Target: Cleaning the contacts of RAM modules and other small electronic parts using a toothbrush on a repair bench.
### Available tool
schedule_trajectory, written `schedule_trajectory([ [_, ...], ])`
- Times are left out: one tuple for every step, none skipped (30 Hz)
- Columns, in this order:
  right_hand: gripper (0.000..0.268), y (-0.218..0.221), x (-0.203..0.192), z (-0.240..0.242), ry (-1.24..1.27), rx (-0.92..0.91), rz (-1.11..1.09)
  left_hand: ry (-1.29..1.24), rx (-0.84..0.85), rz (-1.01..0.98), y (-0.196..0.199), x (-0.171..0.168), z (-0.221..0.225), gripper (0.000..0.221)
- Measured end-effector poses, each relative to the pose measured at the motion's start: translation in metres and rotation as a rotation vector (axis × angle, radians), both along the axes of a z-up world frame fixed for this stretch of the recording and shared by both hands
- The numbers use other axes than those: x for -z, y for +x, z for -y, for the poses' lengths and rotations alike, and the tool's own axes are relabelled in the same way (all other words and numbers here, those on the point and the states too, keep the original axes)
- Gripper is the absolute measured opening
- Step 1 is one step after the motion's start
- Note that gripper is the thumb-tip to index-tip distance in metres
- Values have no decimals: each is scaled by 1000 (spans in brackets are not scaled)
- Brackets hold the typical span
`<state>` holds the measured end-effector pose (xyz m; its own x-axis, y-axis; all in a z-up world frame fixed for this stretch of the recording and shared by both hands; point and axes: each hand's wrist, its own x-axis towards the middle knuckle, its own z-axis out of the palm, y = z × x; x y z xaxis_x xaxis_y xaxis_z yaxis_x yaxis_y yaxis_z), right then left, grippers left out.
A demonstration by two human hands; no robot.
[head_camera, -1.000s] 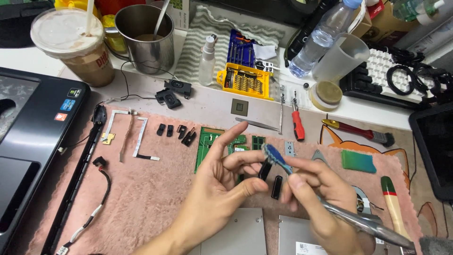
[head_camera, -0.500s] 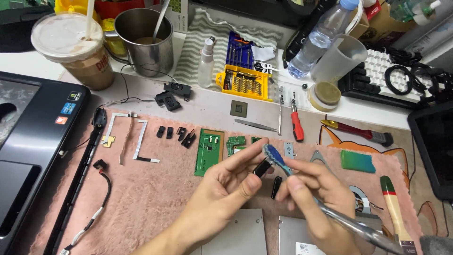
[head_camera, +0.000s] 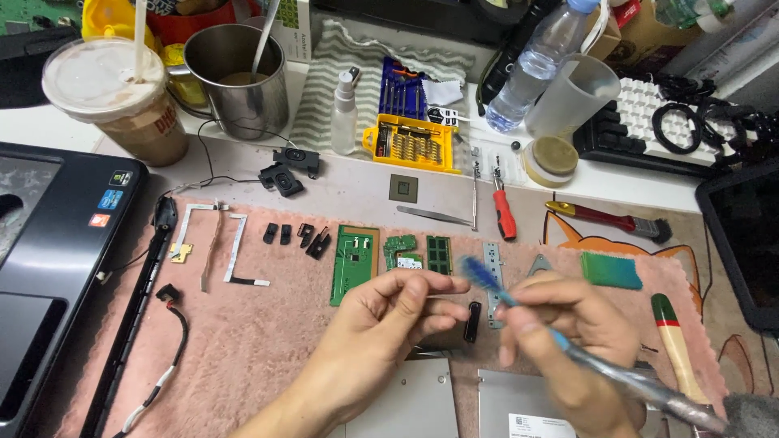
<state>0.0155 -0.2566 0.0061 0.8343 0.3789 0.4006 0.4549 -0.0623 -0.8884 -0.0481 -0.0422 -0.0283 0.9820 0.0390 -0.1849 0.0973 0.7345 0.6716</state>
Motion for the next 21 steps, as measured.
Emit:
schedule_trajectory([
  [14, -4, -3, -5, 2, 1, -2, 2, 1, -2, 1, -6, 2, 40],
  [13, -10, -5, -10, -17, 0, -40, -40, -27, -165, 0, -11, 2, 35],
  [12, -15, -7, -16, -36, -1, -77, -82, -53, -328, 0, -16, 3, 31],
  [12, -13, -8, -17, -33, 2, -93, -78, -51, -344, -2, -21, -1, 31],
  [15, -12, -8, -18, -101, 66, -93, -36, -54, -322, -3, -26, -5, 34],
  [18, -10, -9, -19, -171, 130, -95, 3, -54, -300, -4, -31, -9, 39],
  [18, -6, -5, -17, -171, 134, -112, 5, -49, -316, -7, -28, -12, 39],
  [15, -1, -2, -15, -142, 126, -55, 248, -114, -165, -8, -26, -14, 33],
  [12, 4, 0, -11, -112, 118, 3, 486, -179, -9, -8, -24, -16, 28],
  [12, 6, -1, -14, -113, 134, -1, 486, -162, -7, -10, -28, -18, 28],
  [10, 7, -3, -15, -58, 161, -48, 764, -154, 99, -12, -32, -21, 21],
  [9, 10, -4, -17, 0, 187, -93, 1043, -148, 212, -14, -37, -23, 16],
  [9, 12, -5, -16, 3, 203, -95, 1043, -133, 218, -13, -33, -20, 16],
  [8, 14, -5, -16, 12, 181, -101, 1152, -115, 387, -12, -29, -18, 13],
  [8, 16, -5, -15, 21, 159, -108, 1255, -95, 558, -11, -26, -17, 11],
  [8, 16, -7, -17, 30, 172, -111, 1258, -80, 566, -10, -25, -13, 11],
  [8, 16, -8, -19, 12, 182, -113, 1251, -22, 612, -10, -25, -10, 11],
  [9, 15, -10, -20, -8, 192, -116, 1242, 35, 657, -9, -25, -6, 14],
  [9, 15, -11, -21, -1, 205, -121, 1244, 51, 663, -9, -27, -5, 14],
  [8, 14, -11, -22, -14, 203, -126, 1305, 109, 689, -8, -30, -3, 14],
  [8, 14, -12, -22, -27, 201, -131, 1366, 168, 716, -8, -32, -2, 14],
])
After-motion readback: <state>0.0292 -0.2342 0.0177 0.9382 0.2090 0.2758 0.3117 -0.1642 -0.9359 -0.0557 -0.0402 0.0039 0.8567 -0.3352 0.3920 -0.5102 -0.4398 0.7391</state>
